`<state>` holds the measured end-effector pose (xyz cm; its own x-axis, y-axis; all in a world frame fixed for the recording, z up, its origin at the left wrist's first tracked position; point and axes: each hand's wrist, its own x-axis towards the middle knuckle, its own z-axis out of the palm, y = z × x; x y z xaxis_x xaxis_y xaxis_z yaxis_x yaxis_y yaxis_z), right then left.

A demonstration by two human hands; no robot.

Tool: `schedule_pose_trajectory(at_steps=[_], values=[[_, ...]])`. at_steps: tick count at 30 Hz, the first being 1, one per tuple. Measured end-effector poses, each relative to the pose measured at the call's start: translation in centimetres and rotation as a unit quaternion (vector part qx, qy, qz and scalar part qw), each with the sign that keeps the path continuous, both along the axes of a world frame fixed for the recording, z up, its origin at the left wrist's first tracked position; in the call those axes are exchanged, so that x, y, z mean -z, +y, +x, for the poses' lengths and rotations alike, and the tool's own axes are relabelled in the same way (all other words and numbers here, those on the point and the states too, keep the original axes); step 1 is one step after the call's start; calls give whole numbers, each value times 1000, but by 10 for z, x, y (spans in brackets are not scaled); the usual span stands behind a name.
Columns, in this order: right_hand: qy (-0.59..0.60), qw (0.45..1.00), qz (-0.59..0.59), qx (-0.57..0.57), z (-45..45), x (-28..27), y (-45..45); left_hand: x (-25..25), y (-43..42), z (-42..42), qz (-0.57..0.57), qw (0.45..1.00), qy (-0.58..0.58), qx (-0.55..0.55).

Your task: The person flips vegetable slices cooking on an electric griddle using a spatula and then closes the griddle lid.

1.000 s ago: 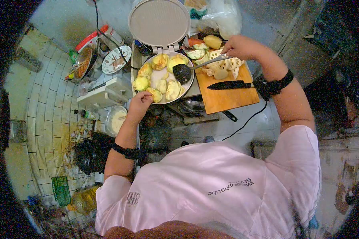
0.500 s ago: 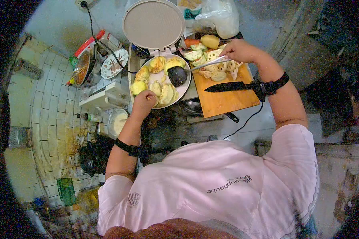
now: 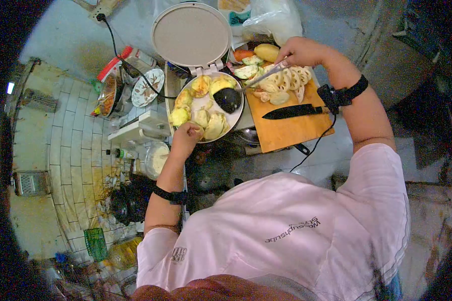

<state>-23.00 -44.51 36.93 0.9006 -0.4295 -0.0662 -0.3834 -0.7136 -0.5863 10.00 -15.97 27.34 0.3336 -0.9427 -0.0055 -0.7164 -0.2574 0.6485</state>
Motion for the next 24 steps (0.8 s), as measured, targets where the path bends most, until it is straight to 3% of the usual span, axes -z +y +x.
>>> schedule_pose_trajectory(at_steps=[3, 6, 8, 11, 15, 19, 22, 24], values=[[3, 999, -24, 22, 13, 5, -3, -4, 3, -4, 1, 1000, -3, -15], [-96, 989, -102, -47, 29, 20, -4, -1, 6, -3, -11, 1000, -1, -22], [-25, 999, 20, -3, 34, 19, 1, 4, 6, 1, -12, 1000, 11, -26], [32, 996, 83, 1, 27, 3, -1, 8, 10, 3, -21, 1000, -7, -5], [29, 997, 67, 2, 24, 11, -14, 1, 10, -4, -20, 1000, 0, 5], [-70, 997, -8, -12, 32, 26, -9, 3, 10, -6, -11, 1000, -23, 1], [-51, 998, -40, -10, 26, 4, -4, 0, 11, -6, -6, 1000, -15, 3], [69, 996, 54, 18, 19, -18, 2, -5, 12, -11, 2, 1000, -3, -9]])
